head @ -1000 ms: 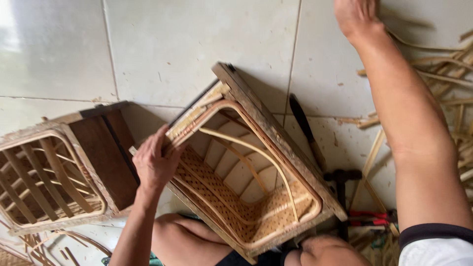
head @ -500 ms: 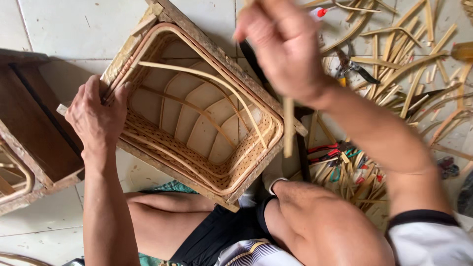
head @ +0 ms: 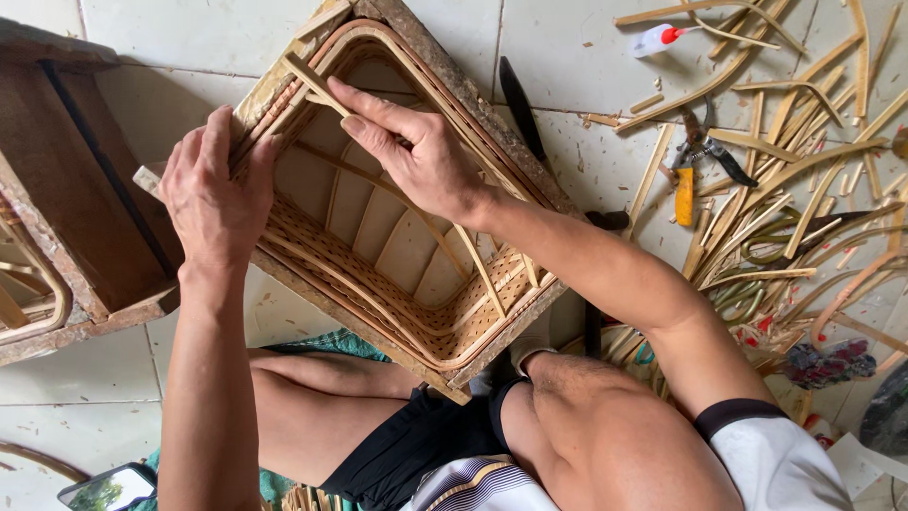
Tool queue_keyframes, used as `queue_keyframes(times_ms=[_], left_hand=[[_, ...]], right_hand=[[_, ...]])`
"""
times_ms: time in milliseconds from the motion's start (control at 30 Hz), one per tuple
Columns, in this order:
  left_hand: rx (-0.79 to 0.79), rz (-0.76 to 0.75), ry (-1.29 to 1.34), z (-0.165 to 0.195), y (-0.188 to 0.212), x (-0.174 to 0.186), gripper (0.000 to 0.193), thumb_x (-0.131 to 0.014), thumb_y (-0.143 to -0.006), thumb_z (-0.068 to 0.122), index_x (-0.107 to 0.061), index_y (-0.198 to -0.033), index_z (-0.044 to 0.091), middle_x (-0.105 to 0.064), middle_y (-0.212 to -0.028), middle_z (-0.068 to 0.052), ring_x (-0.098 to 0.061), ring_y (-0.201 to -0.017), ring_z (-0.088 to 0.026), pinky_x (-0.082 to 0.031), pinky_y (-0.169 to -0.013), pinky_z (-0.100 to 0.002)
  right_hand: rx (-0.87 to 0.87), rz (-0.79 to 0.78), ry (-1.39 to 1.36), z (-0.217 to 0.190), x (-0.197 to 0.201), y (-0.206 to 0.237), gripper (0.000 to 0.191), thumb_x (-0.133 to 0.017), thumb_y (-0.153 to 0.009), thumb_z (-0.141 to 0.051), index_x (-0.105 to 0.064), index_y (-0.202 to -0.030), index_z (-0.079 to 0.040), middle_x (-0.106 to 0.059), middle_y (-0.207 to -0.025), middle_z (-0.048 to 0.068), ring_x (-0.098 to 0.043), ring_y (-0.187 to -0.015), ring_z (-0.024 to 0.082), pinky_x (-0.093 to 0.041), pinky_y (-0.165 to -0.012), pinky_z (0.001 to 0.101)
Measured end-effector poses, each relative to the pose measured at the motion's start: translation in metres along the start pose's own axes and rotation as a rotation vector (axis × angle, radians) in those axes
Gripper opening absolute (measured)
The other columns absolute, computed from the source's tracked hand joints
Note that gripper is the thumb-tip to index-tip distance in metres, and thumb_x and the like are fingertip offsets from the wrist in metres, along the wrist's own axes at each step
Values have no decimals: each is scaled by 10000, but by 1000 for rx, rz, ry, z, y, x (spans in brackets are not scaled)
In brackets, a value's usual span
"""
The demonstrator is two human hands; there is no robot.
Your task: The person weaves thin bamboo strips into a rectangular basket frame. They bend and tuck the strips into the frame, use pliers to pull and secure them, and repeatedly adjust the weave with both hands.
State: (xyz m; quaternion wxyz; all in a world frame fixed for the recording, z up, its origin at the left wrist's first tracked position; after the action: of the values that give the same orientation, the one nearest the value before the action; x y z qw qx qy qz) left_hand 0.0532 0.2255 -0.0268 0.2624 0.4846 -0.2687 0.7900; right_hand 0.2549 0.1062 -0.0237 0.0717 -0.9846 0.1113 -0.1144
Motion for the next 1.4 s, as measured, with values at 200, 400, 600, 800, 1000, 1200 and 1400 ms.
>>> queue_keyframes(times_ms=[200,400,600,800,1000,1200,1400], left_hand=[[-103,78,-46,12,-5,2,397,-714,-1115,250,-600,-1359,-41,-699,-1242,-197,-669,-1132,-327,-528,-995,-455],[-228,88,-83,23,-16,5,444,-647,-1125,134,-521,-1541,44,-582,-1525,-158,-580,-1402,-304,-482,-1155,-453],[-281,-53,-47,26,-13,3,742,-650,-924,-67,-453,-1604,156,-552,-1587,-91,-532,-1439,-327,-475,-1117,-467],[-303,-35,-47,33,-15,6,776,-668,-872,-99,-510,-1575,190,-568,-1568,-38,-529,-1428,-345,-479,-1113,-482],[-345,-33,-90,29,-12,-2,698,-693,-871,-88,-575,-1527,119,-583,-1556,-36,-549,-1377,-358,-490,-1105,-468],[-328,28,-42,23,-10,-3,614,-710,-935,-12,-549,-1518,100,-613,-1501,-99,-617,-1319,-351,-509,-1111,-444],[-15,23,26,12,-22,0,855,-839,-905,410,-455,-1513,-51,-732,-1005,-146,-717,-937,-311,-548,-882,-451]], right_hand=[[-199,-31,-41,0,-2,-12,392,-551,-1069,-182,-547,-1440,-56,-594,-1464,117,-786,-1063,189,-684,-868,279],[-512,-277,131,-3,-26,-21,419,-545,-1024,-225,-566,-1436,-149,-786,-1189,77,-602,-637,295,-503,-530,311],[-171,-240,12,-16,-23,-25,362,-582,-1101,-210,-583,-1434,-70,-678,-1372,140,-709,-1194,192,-601,-1001,304],[-268,-292,-9,-3,-19,-19,388,-585,-1072,-229,-590,-1427,-73,-693,-1344,124,-703,-1169,170,-573,-997,307],[-356,-325,44,16,-19,-14,391,-591,-1039,-274,-617,-1398,-121,-728,-1293,91,-732,-1077,136,-591,-939,280],[-157,-226,226,13,-22,-19,334,-661,-1071,-257,-683,-1354,-81,-743,-1259,118,-751,-1087,177,-611,-943,296],[305,-22,612,-98,45,58,549,-763,-978,-231,-562,-1434,-1,-624,-1355,166,-676,-1155,272,-601,-978,346]])
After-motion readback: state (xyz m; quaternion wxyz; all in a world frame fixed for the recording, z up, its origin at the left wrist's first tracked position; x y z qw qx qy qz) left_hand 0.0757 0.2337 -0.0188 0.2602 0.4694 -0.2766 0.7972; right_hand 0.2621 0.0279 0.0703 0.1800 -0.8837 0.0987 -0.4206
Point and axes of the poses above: each hand's wrist, its own y-axis away from the middle knuckle, its own x-axis out of the back of the hand, z = x × y, the point moved 7 cm from there along -y, towards the middle knuckle
